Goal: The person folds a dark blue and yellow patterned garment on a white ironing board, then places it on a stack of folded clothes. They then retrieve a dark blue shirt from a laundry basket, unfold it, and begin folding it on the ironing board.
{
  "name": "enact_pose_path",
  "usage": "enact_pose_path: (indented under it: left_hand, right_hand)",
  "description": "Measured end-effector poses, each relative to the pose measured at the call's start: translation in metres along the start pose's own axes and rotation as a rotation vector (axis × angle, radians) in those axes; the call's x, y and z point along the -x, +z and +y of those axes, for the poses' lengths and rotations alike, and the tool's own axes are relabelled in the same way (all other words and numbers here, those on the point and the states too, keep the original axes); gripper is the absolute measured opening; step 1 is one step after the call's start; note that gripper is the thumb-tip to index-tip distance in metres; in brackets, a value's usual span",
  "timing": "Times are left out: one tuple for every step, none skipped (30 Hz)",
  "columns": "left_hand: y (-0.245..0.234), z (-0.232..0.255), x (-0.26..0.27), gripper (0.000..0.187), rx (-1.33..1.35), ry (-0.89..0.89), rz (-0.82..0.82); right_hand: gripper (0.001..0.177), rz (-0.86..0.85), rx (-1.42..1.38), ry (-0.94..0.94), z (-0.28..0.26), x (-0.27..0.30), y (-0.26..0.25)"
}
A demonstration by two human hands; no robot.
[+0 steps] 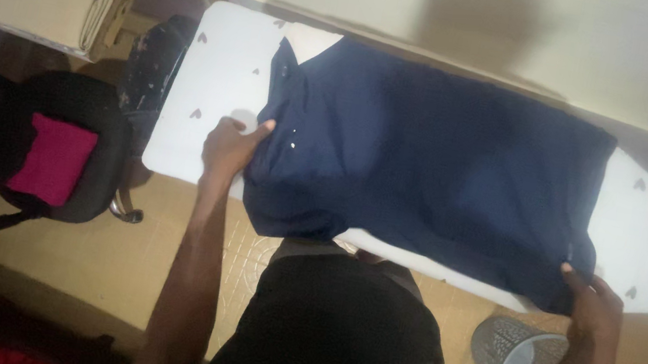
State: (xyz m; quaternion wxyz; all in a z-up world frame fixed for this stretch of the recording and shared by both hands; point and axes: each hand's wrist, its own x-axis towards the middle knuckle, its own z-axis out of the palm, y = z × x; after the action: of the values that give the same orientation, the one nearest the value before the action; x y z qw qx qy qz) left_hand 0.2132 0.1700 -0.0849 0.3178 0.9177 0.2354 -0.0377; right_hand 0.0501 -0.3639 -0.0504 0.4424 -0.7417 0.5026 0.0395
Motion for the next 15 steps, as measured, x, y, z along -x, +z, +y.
enact_pose_path:
  left_hand:
    - [0.002,0.007,-0.002,0.068,0.082,-0.041,-0.099]
    - [0.003,0.014,-0.006,0.064,0.161,-0.081,-0.199]
    - [0.004,0.021,-0.010,0.061,0.238,-0.117,-0.299]
    - [0.005,0.025,-0.013,0.059,0.339,-0.164,-0.351]
    - [0.007,0.027,-0.016,0.060,0.440,-0.212,-0.403]
    - [0.009,0.029,-0.021,0.064,0.541,-0.258,-0.454]
    - [0.009,0.026,-0.025,0.068,0.737,-0.287,-0.438]
    - [0.008,0.020,-0.029,0.072,0.930,-0.315,-0.421]
    - [0.007,0.012,-0.035,0.078,1.123,-0.343,-0.402]
    - [0.006,0.003,-0.041,0.080,1.252,-0.287,-0.395]
    - [0.005,-0.007,-0.049,0.083,1.381,-0.229,-0.387]
    - [0.007,-0.016,-0.055,0.085,1.511,-0.171,-0.377]
    - [0.009,-0.024,-0.060,0.082,1.510,-0.159,-0.351]
    - [0.010,-0.031,-0.064,0.079,1.508,-0.147,-0.323]
    - [0.011,-0.037,-0.065,0.075,1.507,-0.134,-0.295]
  right_hand:
    - [0.054,-0.028,-0.061,-0.048,-0.002,-0.001,0.000]
    - [0.055,-0.057,-0.122,-0.095,-0.003,-0.003,0.002]
    - [0.057,-0.087,-0.184,-0.142,-0.005,-0.005,0.004]
    - [0.058,-0.064,-0.197,-0.092,-0.006,-0.007,0.004]
    - [0.060,-0.041,-0.211,-0.041,-0.006,-0.009,0.004]
    - [0.062,-0.017,-0.226,0.008,-0.007,-0.012,0.004]
    - [0.057,0.000,-0.272,-0.006,-0.008,-0.015,0.003]
    - [0.052,0.018,-0.318,-0.017,-0.007,-0.018,0.001]
    - [0.047,0.036,-0.364,-0.029,-0.006,-0.021,-0.002]
    - [0.046,-0.023,-0.509,-0.080,-0.003,-0.023,-0.004]
    - [0.045,-0.083,-0.654,-0.131,0.000,-0.026,-0.005]
    - [0.044,-0.146,-0.797,-0.182,0.003,-0.029,-0.007]
    - [0.044,-0.128,-0.747,-0.173,0.005,-0.033,-0.009]
    - [0.044,-0.112,-0.698,-0.164,0.008,-0.036,-0.009]
    - [0.044,-0.096,-0.649,-0.154,0.010,-0.039,-0.009]
